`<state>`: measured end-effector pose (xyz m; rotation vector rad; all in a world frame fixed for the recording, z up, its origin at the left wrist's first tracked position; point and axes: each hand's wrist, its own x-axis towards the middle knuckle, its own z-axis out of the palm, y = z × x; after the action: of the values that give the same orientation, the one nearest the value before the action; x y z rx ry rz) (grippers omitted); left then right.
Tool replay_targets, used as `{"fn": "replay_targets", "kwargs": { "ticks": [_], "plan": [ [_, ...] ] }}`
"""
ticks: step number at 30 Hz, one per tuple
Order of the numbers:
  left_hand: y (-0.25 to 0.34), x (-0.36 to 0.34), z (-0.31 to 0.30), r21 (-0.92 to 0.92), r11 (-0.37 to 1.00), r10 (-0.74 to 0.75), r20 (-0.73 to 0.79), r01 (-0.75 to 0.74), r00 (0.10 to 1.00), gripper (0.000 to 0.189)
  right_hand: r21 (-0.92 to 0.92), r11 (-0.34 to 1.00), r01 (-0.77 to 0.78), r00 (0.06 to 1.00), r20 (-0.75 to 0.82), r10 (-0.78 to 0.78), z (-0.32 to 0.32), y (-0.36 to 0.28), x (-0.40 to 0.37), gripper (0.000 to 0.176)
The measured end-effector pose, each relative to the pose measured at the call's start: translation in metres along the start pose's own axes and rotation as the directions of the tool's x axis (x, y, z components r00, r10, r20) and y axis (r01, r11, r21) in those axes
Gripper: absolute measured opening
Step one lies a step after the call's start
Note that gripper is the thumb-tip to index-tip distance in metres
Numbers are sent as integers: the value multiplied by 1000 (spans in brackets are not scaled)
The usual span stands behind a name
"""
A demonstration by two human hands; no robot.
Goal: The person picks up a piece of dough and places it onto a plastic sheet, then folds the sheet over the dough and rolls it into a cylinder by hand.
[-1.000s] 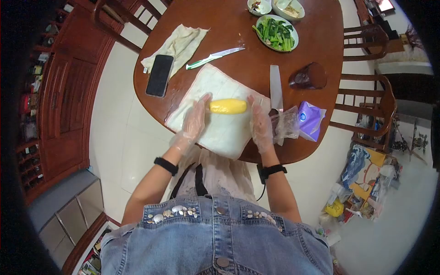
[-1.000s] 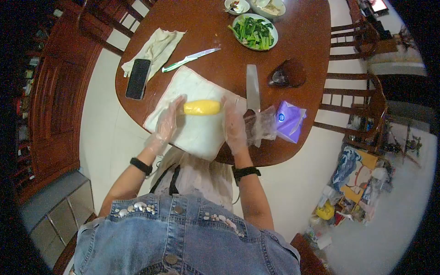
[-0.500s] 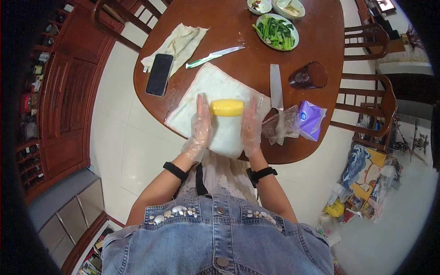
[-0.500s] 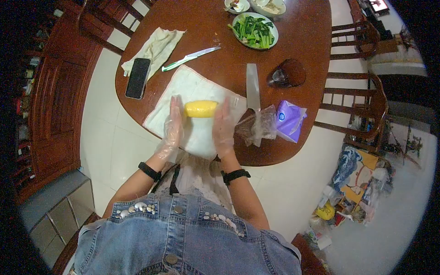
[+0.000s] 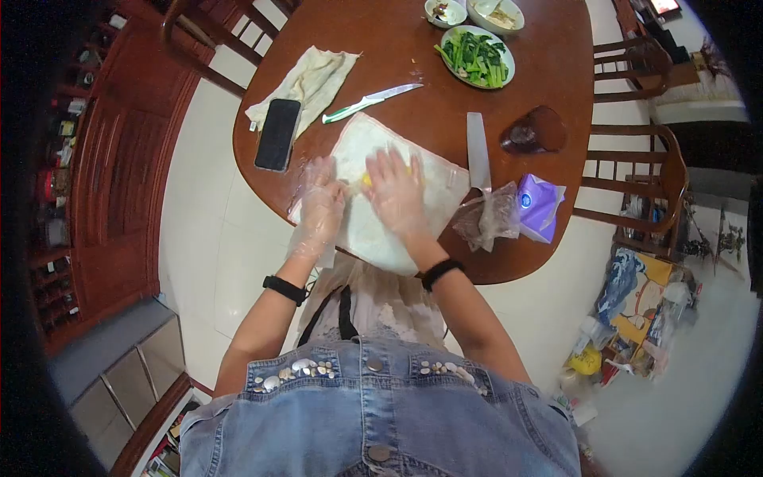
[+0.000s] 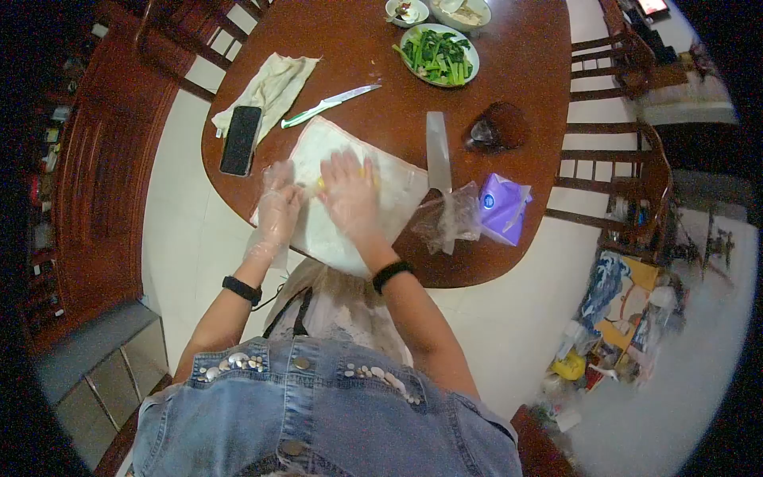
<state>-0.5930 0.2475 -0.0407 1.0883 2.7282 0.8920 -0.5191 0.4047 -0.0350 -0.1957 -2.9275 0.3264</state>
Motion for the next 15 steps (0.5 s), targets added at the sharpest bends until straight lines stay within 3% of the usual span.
{"fn": "replay_targets", "kwargs": {
  "ticks": [1, 4, 7, 9, 11, 15],
  "plan": [
    [1, 5, -3, 88, 996, 25, -41, -21, 999, 12, -1, 1000, -6, 1000, 0, 6, 5, 4, 13, 48],
    [3, 14, -10, 120, 992, -35, 7, 33, 999, 9, -53, 998, -14, 1000, -6, 14, 10, 18, 43, 42],
    [0, 23, -11, 125, 992, -34, 12, 32, 999, 13, -10, 999, 36, 998, 43, -35, 6, 28, 48, 34],
    [-5, 26, -13, 127, 991, -33, 16, 31, 999, 15, 118, 993, -22, 997, 80, 13, -3, 45, 40, 33],
    [-7, 24, -16, 176, 984, -43, 106, 24, 993, 16, 228, 969, -97, 994, -22, 105, 4, 69, 23, 33],
    [0, 22, -21, 185, 981, -61, 55, 50, 997, 22, 247, 957, -155, 965, -168, 200, -6, 96, -16, 37]
  ]
}}
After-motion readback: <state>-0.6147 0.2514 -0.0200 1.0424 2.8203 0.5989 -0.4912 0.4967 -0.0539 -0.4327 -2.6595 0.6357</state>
